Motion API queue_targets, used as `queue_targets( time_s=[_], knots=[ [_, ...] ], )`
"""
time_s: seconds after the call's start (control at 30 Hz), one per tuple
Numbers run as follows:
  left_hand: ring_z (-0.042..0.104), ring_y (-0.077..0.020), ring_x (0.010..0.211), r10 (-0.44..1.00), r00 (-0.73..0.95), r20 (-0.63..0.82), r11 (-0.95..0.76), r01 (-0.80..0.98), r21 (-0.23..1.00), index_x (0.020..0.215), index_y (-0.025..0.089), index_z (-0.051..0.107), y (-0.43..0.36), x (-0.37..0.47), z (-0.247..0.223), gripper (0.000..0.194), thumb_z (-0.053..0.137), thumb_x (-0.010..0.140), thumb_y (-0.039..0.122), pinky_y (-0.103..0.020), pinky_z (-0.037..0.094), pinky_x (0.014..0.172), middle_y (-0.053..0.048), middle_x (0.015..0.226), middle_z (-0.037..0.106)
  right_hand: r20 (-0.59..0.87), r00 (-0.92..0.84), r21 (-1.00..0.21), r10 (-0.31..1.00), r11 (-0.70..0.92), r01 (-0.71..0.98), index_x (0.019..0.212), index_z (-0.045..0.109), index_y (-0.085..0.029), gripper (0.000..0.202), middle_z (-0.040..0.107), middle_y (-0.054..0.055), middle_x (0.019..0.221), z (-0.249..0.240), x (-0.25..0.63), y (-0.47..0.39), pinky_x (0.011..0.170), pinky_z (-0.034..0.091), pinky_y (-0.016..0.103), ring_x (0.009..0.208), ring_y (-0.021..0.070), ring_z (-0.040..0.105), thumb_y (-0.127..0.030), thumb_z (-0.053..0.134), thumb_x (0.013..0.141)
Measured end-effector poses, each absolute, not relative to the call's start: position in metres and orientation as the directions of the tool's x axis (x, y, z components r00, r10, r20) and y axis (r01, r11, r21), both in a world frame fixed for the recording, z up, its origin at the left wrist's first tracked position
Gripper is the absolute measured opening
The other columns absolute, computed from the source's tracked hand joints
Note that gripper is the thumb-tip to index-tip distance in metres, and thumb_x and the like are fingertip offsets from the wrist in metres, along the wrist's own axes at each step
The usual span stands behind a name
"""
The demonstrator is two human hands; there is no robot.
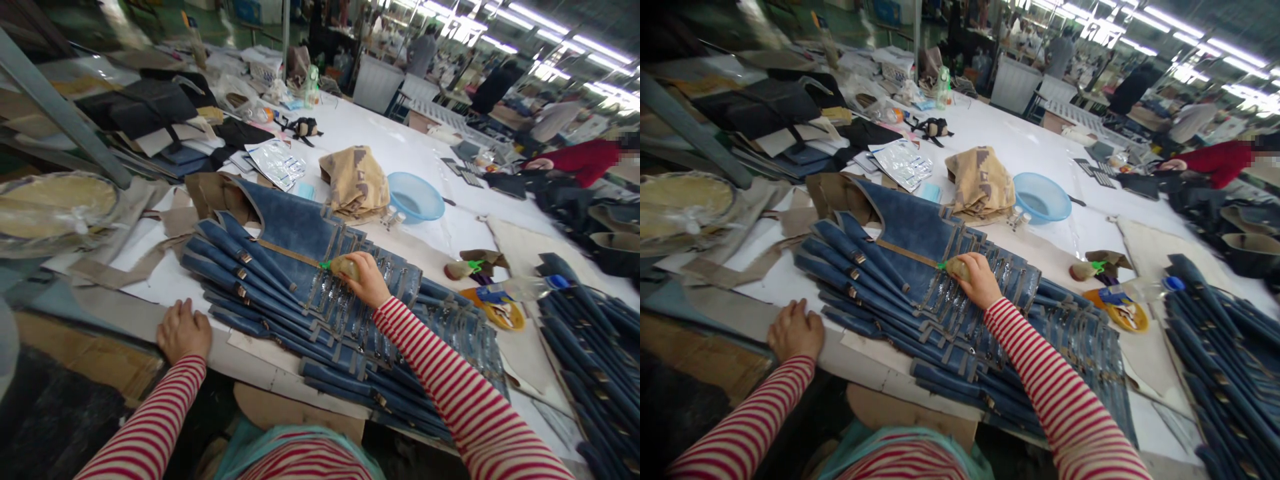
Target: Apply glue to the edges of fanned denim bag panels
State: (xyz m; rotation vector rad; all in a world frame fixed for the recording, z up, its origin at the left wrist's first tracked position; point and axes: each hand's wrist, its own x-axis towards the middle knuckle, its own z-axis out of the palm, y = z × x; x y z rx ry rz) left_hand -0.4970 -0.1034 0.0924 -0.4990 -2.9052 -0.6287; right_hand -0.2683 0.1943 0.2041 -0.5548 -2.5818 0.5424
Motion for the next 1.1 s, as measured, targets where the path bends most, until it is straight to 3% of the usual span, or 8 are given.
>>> queue_targets(
  time_s=[0.77,1.1],
  knots=[
    [0.034,-0.0271,0.125,0.291,-0.936,0.198,0.854,0.347,0.388,0.125,0.011,0.046,-0.105,-0.499,0.090,0.046,0.031,0.087,0.031,-0.044,0.022,0.105,-0.015,0.134,0.042,0.482,-0.757,-0.351,0.441,0.889,0.294,0.114,0.046,-0.017,0.038,0.048,0.012,0.109,0.229,-0.297,0.243,0.094,0.038,0.042,0.104,0.0257,0.045,-0.030,0.055,0.079],
    [0.034,-0.0269,0.125,0.305,-0.929,0.208,0.857,0.364,0.366,0.125,0.010,0.046,-0.106,-0.500,0.088,0.046,0.029,0.088,0.031,-0.044,0.022,0.105,-0.015,0.133,0.043,0.525,-0.690,-0.355,0.499,0.865,0.356,0.111,0.048,-0.016,0.040,0.050,0.012,0.106,0.240,-0.306,0.262,0.092,0.038,0.043,0.103,0.0256,0.046,-0.036,0.057,0.078]
  ],
)
